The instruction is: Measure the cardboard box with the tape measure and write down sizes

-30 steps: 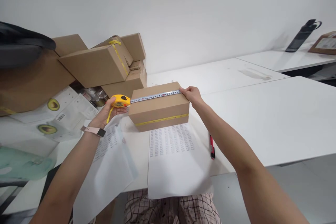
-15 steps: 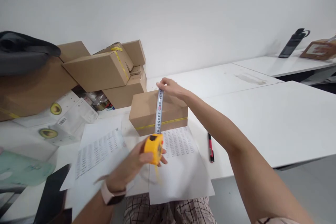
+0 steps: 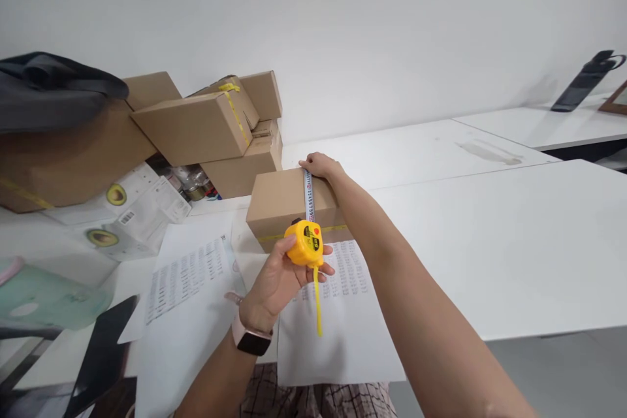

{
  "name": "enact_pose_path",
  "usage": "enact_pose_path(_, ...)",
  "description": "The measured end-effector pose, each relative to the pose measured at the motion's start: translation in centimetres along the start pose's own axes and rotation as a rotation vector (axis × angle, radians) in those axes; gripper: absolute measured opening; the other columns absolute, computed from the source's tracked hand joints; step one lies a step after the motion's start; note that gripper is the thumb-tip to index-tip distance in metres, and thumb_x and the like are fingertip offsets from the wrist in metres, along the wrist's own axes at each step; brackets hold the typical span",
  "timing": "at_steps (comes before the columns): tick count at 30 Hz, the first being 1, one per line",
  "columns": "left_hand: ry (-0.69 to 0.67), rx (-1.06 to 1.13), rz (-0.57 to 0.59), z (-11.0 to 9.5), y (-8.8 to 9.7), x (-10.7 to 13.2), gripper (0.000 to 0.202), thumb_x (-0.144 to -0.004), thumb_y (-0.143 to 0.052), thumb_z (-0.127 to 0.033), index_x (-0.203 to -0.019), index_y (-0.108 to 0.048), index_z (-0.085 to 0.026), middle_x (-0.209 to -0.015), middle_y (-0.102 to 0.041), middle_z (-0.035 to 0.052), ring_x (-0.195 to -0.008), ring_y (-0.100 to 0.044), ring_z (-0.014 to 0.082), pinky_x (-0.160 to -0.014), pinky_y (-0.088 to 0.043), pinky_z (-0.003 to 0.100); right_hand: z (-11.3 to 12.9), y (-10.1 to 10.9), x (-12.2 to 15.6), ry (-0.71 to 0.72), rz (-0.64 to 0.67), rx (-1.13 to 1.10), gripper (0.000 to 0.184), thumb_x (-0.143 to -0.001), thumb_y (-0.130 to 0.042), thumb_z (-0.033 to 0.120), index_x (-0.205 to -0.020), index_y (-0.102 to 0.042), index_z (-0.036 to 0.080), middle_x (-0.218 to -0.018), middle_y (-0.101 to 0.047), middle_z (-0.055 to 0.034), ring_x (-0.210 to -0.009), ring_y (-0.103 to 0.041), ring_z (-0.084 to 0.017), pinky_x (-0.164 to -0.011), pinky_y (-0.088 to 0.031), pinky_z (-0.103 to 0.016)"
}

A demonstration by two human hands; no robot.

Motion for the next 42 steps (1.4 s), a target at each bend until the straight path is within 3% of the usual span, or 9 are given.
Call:
enact_pose_path(5,-0.045,0.052,-0.026,-0.2,-1.2,-0.6,0.040,-0.081,-0.072,-0.040,-0.111,-0.065,-0.014,-0.108,-0.073,0.0128,-0.088,-0.073,0.0259,-0.075,-0.057,0.036,0.3,0.8,2.0,0.025,0.009,-0.036,0.038,-0.092,-0.052,0.059,-0.095,-0.064,0.023,-0.088,-0.071,-0.0054,-0.081,-0.060,-0.021,-0.076,-0.046,-0.033)
enact_pose_path(13,-0.051,0.125,-0.097,-1.0,-0.5,-3.3,0.047,-0.072,-0.078,-0.041,-0.109,-0.064,-0.016,-0.100,-0.073,0.0099,-0.075,-0.071,0.0202,-0.064,-0.053,0.028,2.2,2.6,5.1,0.046,0.006,-0.107,0.033,-0.091,-0.055,0.056,-0.086,-0.058,0.023,-0.089,-0.067,-0.0058,-0.079,-0.057,-0.021,-0.072,-0.045,-0.033)
enact_pose_path(19,-0.024,0.130,-0.151,-0.8,0.0,-2.6,0.045,-0.070,-0.079,-0.039,-0.106,-0.066,-0.014,-0.093,-0.073,0.0087,-0.067,-0.067,0.0161,-0.057,-0.049,0.024,1.2,3.2,9.1,0.060,-0.021,-0.287,0.043,-0.095,-0.039,0.067,-0.097,-0.057,0.028,-0.086,-0.065,-0.0032,-0.076,-0.056,-0.020,-0.072,-0.047,-0.034)
enact_pose_path(24,-0.024,0.068,-0.170,-0.5,-0.4,-1.8,0.043,-0.071,-0.076,-0.038,-0.107,-0.066,-0.015,-0.094,-0.073,0.0079,-0.065,-0.065,0.0138,-0.056,-0.047,0.023,1.0,3.8,7.5,0.024,-0.045,-0.324,0.034,-0.094,-0.050,0.056,-0.086,-0.057,0.023,-0.091,-0.067,-0.0072,-0.076,-0.056,-0.021,-0.074,-0.046,-0.037)
enact_pose_path(28,-0.165,-0.051,-0.112,-1.9,-0.4,0.0,0.039,-0.074,-0.074,-0.041,-0.102,-0.068,-0.015,-0.092,-0.071,0.0068,-0.066,-0.064,0.0137,-0.054,-0.046,0.023,1.8,5.9,6.8,0.180,-0.159,-0.420,0.033,-0.095,-0.052,0.048,-0.079,-0.059,0.020,-0.092,-0.069,-0.0082,-0.085,-0.059,-0.020,-0.080,-0.045,-0.035)
enact_pose_path(31,-0.340,-0.145,-0.140,-4.4,1.2,2.6,0.035,-0.073,-0.074,-0.039,-0.101,-0.070,-0.017,-0.094,-0.071,0.0055,-0.068,-0.065,0.0138,-0.054,-0.048,0.023,0.7,8.0,9.3,0.262,-0.277,-0.551,0.034,-0.094,-0.054,0.050,-0.084,-0.064,0.019,-0.102,-0.072,-0.0088,-0.093,-0.061,-0.020,-0.087,-0.046,-0.036)
enact_pose_path(34,-0.543,-0.183,-0.290,-7.3,4.5,5.6,0.039,-0.071,-0.075,-0.037,-0.105,-0.070,-0.019,-0.094,-0.071,0.0042,-0.067,-0.065,0.0139,-0.054,-0.051,0.023,-2.3,8.9,12.7,0.196,-0.391,-0.629,0.032,-0.091,-0.059,0.049,-0.083,-0.067,0.018,-0.103,-0.073,-0.0091,-0.097,-0.062,-0.021,-0.089,-0.046,-0.038)
enact_pose_path(38,-0.689,-0.157,-0.536,-9.1,9.1,8.8,0.041,-0.066,-0.077,-0.038,-0.103,-0.072,-0.020,-0.091,-0.073,0.0026,-0.065,-0.066,0.0139,-0.055,-0.054,0.022,-7.0,7.6,16.3,0.062,-0.444,-0.649,0.028,-0.085,-0.065,0.046,-0.079,-0.068,0.019,-0.097,-0.074,-0.0083,-0.095,-0.063,-0.022,-0.087,-0.047,-0.039)
enact_pose_path(42,-0.700,-0.076,-0.645,-9.1,11.7,10.5,0.039,-0.067,-0.077,-0.038,-0.101,-0.071,-0.022,-0.087,-0.074,0.0009,-0.067,-0.066,0.0133,-0.057,-0.054,0.020,-10.5,5.2,18.1,-0.040,-0.398,-0.627,0.031,-0.083,-0.067,0.051,-0.079,-0.069,0.020,-0.094,-0.075,-0.0078,-0.090,-0.064,-0.023,-0.085,-0.049,-0.041)
Point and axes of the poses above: each hand's wrist, its own x-axis away from the middle knuckle, its own y-axis out of the back of the hand, z = x × y, the point moved 7 cm from there along -x, towards the middle knuckle
